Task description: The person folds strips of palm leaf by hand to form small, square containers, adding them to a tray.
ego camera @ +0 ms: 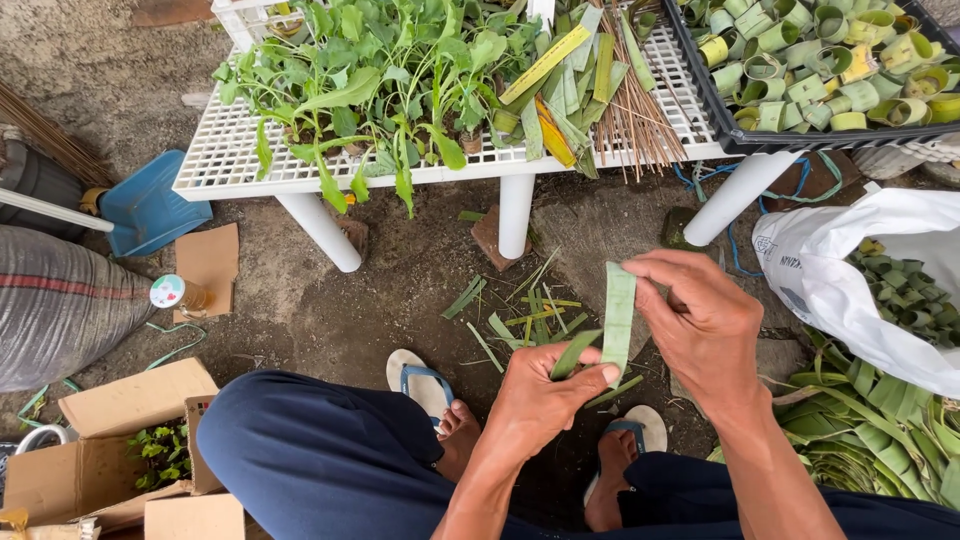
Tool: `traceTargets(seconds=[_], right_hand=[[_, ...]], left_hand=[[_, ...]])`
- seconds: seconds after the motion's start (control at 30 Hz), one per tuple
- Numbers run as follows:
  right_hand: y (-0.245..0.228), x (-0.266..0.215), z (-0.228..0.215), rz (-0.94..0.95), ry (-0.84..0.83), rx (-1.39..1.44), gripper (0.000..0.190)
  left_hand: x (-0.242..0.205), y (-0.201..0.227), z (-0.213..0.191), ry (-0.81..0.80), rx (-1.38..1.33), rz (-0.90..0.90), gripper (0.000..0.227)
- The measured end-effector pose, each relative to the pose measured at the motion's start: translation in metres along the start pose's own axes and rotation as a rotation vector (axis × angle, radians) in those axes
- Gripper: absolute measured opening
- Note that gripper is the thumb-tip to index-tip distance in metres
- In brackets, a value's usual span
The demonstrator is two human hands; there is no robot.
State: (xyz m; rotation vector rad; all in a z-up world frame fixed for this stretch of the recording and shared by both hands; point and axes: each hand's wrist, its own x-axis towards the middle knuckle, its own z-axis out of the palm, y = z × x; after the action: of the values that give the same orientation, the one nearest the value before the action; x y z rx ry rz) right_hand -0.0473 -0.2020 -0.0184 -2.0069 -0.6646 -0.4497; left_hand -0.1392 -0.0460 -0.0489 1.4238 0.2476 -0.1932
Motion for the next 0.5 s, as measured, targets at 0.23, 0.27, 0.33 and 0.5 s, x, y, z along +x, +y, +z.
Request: traceTargets(seconds=[0.23, 0.27, 0.33, 0.5], right_hand=[[0.007, -0.016, 0.013, 0.429, -0.057, 0.489, 0.02], [0.012, -0.019, 0.016, 0.473, -0.109, 0.584, 0.022], [0.019, -0.024, 0.021, 0.516, -0.166, 0.679, 0.024], [0.019, -0.027, 0.028, 0.575, -0.327, 0.66, 0.02]], left_hand=[[0.011, 0.0, -0.011, 0.075, -0.342, 0.013, 0.027], [0.012, -0.001, -0.013, 0.143, -0.392, 0.078, 0.02], [0.017, -0.012, -0.017, 0.214, -0.442, 0.144, 0.018], [0.02, -0.023, -0.026, 0.431, -0.282, 0.33, 0.049]])
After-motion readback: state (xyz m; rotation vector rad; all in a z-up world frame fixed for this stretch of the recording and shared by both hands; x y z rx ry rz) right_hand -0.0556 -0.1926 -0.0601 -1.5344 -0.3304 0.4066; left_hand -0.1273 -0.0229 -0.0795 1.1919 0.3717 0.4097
